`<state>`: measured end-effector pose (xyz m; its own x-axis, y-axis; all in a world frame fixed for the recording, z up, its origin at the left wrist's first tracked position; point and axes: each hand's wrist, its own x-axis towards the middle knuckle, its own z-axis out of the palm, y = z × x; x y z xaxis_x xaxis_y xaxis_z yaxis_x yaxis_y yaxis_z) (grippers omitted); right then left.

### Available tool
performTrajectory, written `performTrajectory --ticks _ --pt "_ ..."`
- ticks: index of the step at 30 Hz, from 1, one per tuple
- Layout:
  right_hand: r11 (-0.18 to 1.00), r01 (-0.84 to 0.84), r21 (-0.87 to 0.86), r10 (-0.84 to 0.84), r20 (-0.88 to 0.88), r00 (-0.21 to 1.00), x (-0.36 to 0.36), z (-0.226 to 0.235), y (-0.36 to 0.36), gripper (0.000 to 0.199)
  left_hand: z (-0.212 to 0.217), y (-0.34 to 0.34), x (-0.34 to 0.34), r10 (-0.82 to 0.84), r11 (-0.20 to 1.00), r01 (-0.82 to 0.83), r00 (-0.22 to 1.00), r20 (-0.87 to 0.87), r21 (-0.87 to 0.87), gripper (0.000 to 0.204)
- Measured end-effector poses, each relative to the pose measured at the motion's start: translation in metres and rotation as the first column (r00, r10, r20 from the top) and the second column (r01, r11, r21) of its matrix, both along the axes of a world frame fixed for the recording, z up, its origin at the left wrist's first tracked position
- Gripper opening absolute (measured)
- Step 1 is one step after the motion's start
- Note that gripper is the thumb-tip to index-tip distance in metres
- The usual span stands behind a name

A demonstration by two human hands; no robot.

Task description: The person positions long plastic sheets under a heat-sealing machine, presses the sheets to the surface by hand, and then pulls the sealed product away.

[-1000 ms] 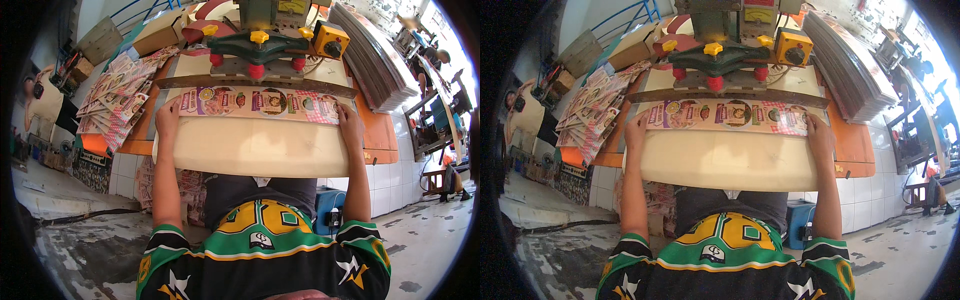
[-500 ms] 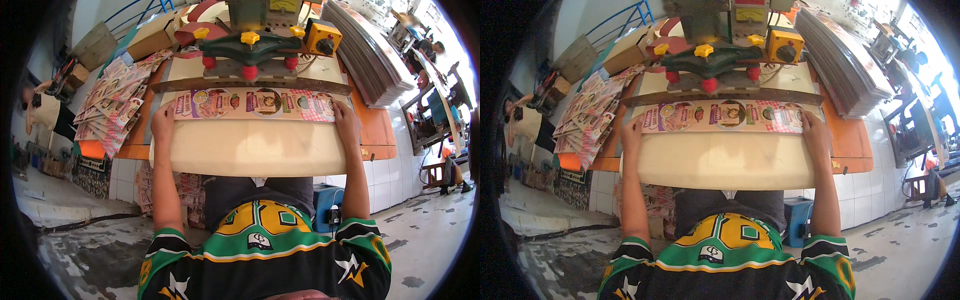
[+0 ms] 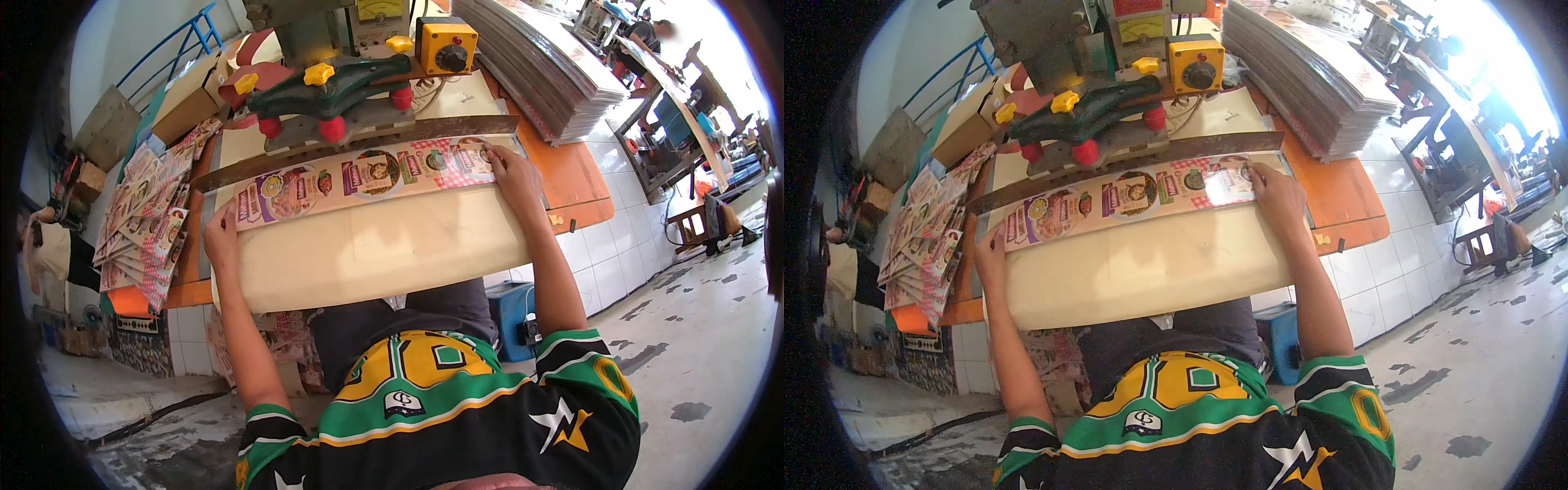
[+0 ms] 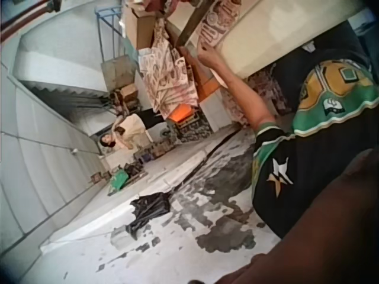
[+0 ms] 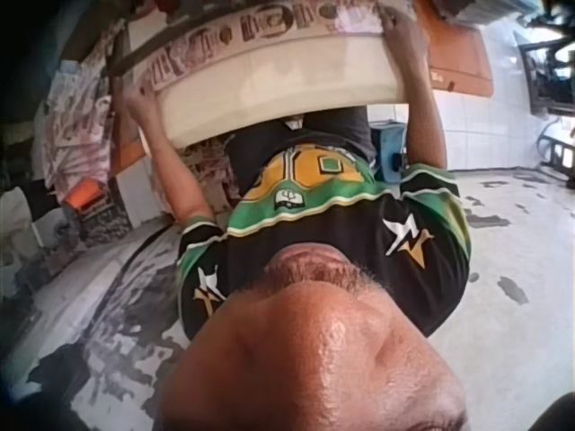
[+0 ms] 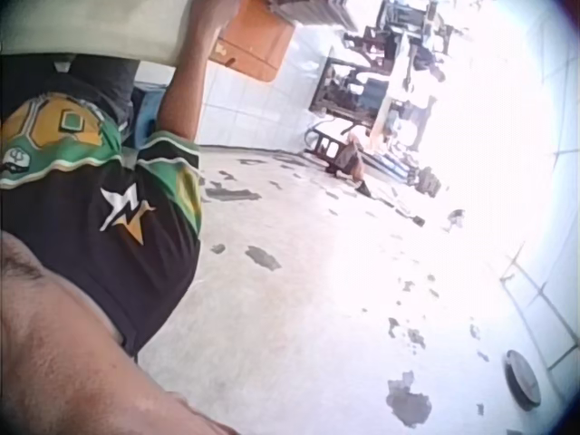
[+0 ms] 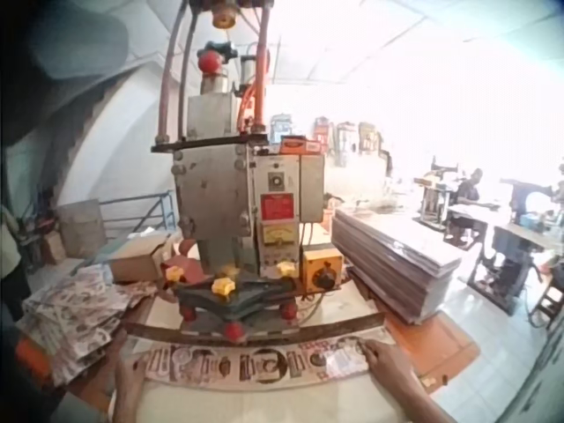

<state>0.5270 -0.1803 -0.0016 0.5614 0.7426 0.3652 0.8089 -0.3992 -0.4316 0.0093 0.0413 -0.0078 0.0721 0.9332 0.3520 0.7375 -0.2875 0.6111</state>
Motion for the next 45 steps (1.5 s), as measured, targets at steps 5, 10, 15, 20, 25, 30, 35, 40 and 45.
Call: performTrajectory --ticks 5,10,15,20,25,30,35,40,45 --pt "0.999 -0.011 0.045 0.012 -0.003 1.0 0.003 -0.006 0.0 0.032 -0.002 -0.002 0.001 -0.031 0.999 0.03 0.999 0.02 0.033 0.034" --pt "1.0 -0.004 0.014 0.005 -0.007 1.0 0.0 -0.003 0.0 0.031 0.001 -0.003 0.001 0.007 1.0 -0.007 1.0 -0.021 0.001 0.033" --pt "0.996 -0.064 0.056 0.067 -0.058 0.996 -0.005 0.005 -0.006 0.031 0.0 -0.013 0.001 -0.035 0.999 0.034 0.999 0.034 0.036 0.031" --pt "0.997 -0.064 0.041 0.067 -0.064 0.996 -0.003 0.0 -0.016 0.032 -0.001 -0.035 0.0 -0.033 0.998 0.036 0.999 -0.043 0.049 0.032" --pt "0.998 -0.049 0.049 0.054 -0.099 0.994 -0.012 0.006 -0.019 0.031 0.0 -0.045 0.001 -0.019 0.999 0.019 1.0 -0.01 0.043 0.033" --pt "0.993 -0.053 0.103 0.063 -0.1 0.993 -0.015 0.005 -0.02 0.031 0.0 -0.044 -0.002 -0.027 0.999 0.029 0.998 -0.048 0.045 0.032" --pt "0.996 -0.044 0.078 0.052 -0.107 0.993 -0.014 0.004 -0.019 0.031 0.009 -0.048 0.003 -0.003 0.998 0.0 0.999 -0.044 -0.058 0.033" --pt "0.992 -0.054 0.113 0.065 -0.09 0.994 -0.015 0.004 -0.019 0.031 0.003 -0.044 -0.001 -0.022 0.999 0.021 1.0 -0.019 -0.039 0.032" --pt "0.994 -0.048 0.1 0.059 -0.108 0.992 -0.015 0.005 -0.02 0.031 -0.005 -0.042 -0.002 -0.036 0.997 0.036 0.999 0.0 0.069 0.03"
